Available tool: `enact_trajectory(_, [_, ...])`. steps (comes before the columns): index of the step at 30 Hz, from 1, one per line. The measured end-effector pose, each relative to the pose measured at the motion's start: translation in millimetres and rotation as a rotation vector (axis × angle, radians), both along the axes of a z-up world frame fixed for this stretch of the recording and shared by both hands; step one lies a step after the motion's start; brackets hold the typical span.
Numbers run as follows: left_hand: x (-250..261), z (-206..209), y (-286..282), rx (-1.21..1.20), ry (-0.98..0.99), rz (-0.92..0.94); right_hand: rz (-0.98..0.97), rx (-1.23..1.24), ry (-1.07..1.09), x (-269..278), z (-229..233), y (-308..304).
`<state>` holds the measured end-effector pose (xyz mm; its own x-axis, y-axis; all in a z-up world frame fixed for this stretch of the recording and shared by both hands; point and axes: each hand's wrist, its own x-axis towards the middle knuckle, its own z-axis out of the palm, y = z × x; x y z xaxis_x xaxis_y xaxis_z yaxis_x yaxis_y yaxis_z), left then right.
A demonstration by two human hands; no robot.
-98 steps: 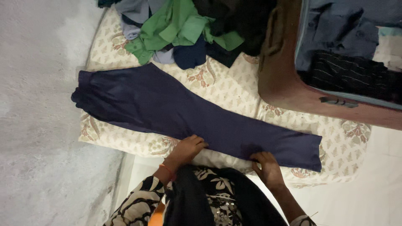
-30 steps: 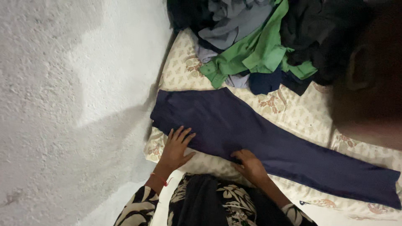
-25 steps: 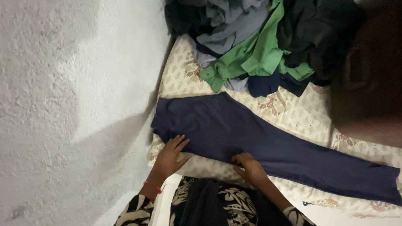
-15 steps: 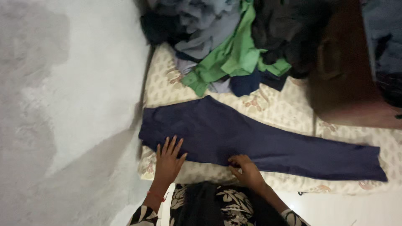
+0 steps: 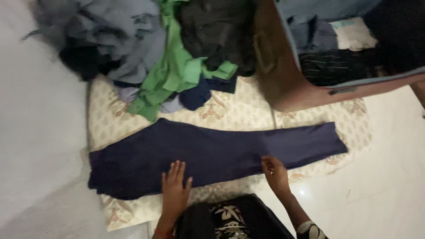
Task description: The person picks up a pair of blue trousers from a pile, folds them on a patterned surface, and places the folded trousers into a suitcase.
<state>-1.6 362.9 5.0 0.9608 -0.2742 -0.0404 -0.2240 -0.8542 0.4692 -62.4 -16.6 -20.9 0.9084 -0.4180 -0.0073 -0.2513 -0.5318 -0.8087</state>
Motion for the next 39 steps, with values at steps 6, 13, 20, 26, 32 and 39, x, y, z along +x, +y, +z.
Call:
enact_trajectory(6, [2.9,4.9,-112.4,-0.075,0.149,-0.303,-0.119,0.011,0.046,-10.4,1.3,-70.1])
enact_trajectory(13, [1.7,1.1,-188.1,-0.054,0.368,-0.407,-0.311,-0.525,-0.143,-30.3,-61.3,-189.9])
enact_trajectory(20, [-5.2,-22.4,-248.8,-0.422,0.648,-0.106,-0.785,-0.053,-0.055,-26.9,-87.0,-277.5])
enact_trajectory(26, [0.3,-82.9,-281.7,-0.901,0.811,0.064,-0.757,0.846,-0.146,-21.5,-80.3,-304.9])
enact_trajectory(32, [9.3,-51.5,-291.7,-1.094,1.143,0.265,-0.331,0.388,-0.116,3.6,-43.1,-238.8])
enact_trajectory(39, [14.9,-44.9,-291.2,-1.479,1.294,0.388,0.694,0.631,0.141,1.3,75.7,-99.3])
